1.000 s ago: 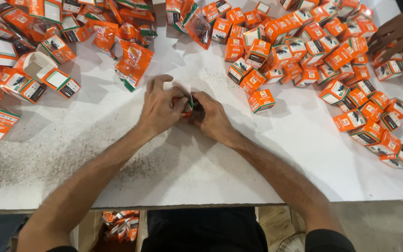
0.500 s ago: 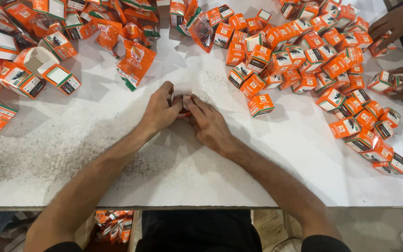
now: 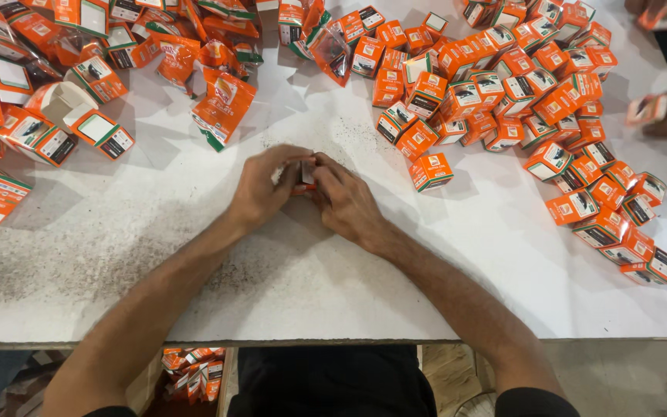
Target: The person picks up small orange product boxes from a pile on the table, opens a folded box, places a plastic-wrapped item inside, closes the box, and sets the finished box aside, repeating this with successive boxes.
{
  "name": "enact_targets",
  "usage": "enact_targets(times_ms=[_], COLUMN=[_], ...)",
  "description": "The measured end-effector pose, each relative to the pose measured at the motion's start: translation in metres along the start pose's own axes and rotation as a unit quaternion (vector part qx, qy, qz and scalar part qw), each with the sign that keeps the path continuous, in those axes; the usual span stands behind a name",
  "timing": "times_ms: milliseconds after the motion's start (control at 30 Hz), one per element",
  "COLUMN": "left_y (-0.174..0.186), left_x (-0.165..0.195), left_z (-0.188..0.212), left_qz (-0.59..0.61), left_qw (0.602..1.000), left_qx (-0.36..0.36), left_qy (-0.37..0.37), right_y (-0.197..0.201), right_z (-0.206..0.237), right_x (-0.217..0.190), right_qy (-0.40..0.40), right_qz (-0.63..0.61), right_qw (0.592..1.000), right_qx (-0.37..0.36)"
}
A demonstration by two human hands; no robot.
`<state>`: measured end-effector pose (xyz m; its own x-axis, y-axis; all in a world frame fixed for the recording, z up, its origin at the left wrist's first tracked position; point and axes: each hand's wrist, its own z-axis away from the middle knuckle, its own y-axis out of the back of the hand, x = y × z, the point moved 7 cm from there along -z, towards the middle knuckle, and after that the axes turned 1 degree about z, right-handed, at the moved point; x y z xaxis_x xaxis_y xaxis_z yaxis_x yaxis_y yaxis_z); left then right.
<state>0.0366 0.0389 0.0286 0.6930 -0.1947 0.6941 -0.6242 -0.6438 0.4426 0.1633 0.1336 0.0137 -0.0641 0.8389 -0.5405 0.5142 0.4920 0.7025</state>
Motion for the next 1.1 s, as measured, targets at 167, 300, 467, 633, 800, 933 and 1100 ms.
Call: enact_targets(times_ms=[167, 300, 467, 633, 800, 933, 1100], left_y=[0.005, 0.007, 0.003, -0.003, -0.003, 0.008, 0.023], left_x=[0.033, 0.026, 0.018, 0.020, 0.029, 0.037, 0.027], left_z=[0.012, 0.007, 0.011, 0.017, 0.026, 0.032, 0.033], left_qz=[-0.047, -0.015, 0.009, -0.072, -0.167, -0.153, -0.101], left_qw=[0.987, 0.996, 0.997, 0.988, 0.972, 0.978, 0.992], left_qx=[-0.091, -0.067, -0.072, -0.091, -0.114, -0.096, -0.058], left_qy=[-0.122, -0.051, -0.025, -0.102, -0.120, -0.107, -0.048], right_y=[0.000, -0.004, -0.006, 0.008, 0.003, -0.004, 0.061], right_z=[-0.001, -0.001, -0.001, -0.005, -0.002, -0.007, -0.027], right_x=[0.004, 0.011, 0.013, -0.006, -0.007, -0.004, 0.032], right_qy=[-0.010, -0.052, -0.087, 0.017, 0.018, 0.066, -0.011], right_qz=[-0.075, -0.079, -0.075, -0.061, -0.068, -0.043, 0.069], right_qw=[0.997, 0.995, 0.992, 0.998, 0.997, 0.996, 0.982], right_qx=[-0.012, -0.036, -0.060, -0.008, -0.013, -0.038, 0.178])
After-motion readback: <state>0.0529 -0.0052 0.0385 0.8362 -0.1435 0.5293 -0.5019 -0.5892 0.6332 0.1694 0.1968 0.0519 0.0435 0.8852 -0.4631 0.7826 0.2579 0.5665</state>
